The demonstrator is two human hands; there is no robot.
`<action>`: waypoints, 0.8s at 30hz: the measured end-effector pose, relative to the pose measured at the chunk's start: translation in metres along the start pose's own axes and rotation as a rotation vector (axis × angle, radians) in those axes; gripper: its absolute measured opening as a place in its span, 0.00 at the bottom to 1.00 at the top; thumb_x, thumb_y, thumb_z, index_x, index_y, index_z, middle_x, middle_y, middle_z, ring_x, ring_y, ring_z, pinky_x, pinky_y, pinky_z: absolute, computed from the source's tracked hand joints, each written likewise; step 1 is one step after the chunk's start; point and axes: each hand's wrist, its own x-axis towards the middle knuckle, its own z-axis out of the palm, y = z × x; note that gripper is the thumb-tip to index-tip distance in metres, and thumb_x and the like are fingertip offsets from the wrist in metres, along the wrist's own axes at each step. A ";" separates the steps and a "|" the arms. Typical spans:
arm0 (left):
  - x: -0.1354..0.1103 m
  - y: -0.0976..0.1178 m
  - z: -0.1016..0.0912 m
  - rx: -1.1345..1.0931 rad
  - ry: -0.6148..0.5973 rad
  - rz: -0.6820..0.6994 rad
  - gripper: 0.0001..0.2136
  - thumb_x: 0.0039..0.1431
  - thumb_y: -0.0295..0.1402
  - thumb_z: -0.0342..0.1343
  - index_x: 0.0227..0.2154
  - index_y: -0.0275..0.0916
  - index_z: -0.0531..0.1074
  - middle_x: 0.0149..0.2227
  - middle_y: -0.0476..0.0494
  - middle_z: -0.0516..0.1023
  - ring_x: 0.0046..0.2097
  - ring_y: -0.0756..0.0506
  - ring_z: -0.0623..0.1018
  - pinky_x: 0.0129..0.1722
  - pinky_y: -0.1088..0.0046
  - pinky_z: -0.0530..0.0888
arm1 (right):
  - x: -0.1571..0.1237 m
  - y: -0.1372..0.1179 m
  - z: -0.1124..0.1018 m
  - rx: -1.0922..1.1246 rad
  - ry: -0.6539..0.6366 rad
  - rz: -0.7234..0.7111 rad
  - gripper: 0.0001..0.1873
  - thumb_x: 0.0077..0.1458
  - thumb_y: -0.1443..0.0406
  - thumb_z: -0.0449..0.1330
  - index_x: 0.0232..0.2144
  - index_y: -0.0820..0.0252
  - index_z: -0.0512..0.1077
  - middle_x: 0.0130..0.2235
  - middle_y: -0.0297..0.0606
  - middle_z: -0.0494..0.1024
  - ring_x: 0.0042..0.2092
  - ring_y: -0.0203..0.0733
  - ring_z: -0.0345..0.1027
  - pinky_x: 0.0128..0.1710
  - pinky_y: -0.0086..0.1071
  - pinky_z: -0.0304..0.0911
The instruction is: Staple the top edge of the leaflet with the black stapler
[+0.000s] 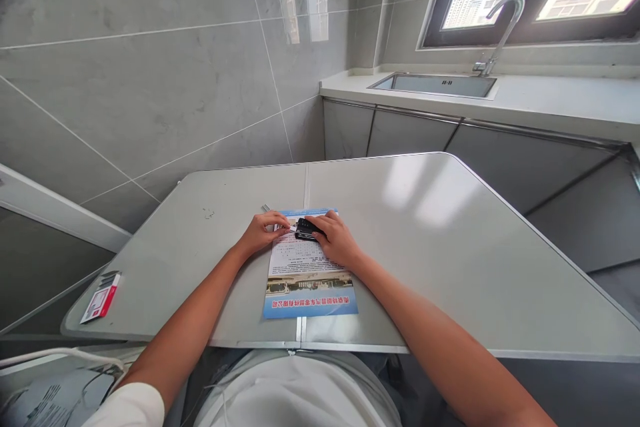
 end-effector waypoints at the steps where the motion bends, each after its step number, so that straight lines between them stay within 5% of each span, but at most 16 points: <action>1: 0.000 0.000 -0.001 0.022 -0.016 0.014 0.08 0.65 0.41 0.65 0.37 0.44 0.85 0.41 0.41 0.85 0.46 0.41 0.82 0.49 0.60 0.77 | 0.000 0.000 0.000 -0.001 -0.003 0.000 0.25 0.69 0.67 0.55 0.65 0.53 0.72 0.56 0.41 0.82 0.52 0.55 0.66 0.57 0.55 0.67; 11: -0.003 -0.006 -0.019 0.091 -0.125 0.052 0.07 0.67 0.37 0.62 0.38 0.46 0.85 0.44 0.41 0.86 0.47 0.41 0.82 0.52 0.58 0.76 | 0.002 -0.001 -0.005 -0.009 -0.037 -0.002 0.26 0.68 0.68 0.56 0.66 0.52 0.72 0.58 0.41 0.81 0.53 0.55 0.67 0.58 0.57 0.67; 16: -0.005 -0.002 -0.010 -0.037 -0.020 -0.059 0.12 0.62 0.40 0.68 0.47 0.46 0.82 0.41 0.44 0.86 0.44 0.41 0.83 0.50 0.59 0.77 | 0.002 0.001 -0.006 0.078 -0.006 -0.031 0.24 0.68 0.66 0.57 0.64 0.49 0.73 0.55 0.40 0.83 0.51 0.54 0.68 0.55 0.55 0.69; 24: 0.001 0.011 0.009 -0.162 -0.066 0.048 0.18 0.53 0.47 0.74 0.41 0.43 0.80 0.40 0.43 0.81 0.38 0.44 0.77 0.44 0.64 0.75 | 0.000 -0.021 0.000 0.138 -0.043 -0.149 0.24 0.71 0.64 0.55 0.66 0.47 0.72 0.53 0.41 0.83 0.48 0.52 0.68 0.52 0.51 0.69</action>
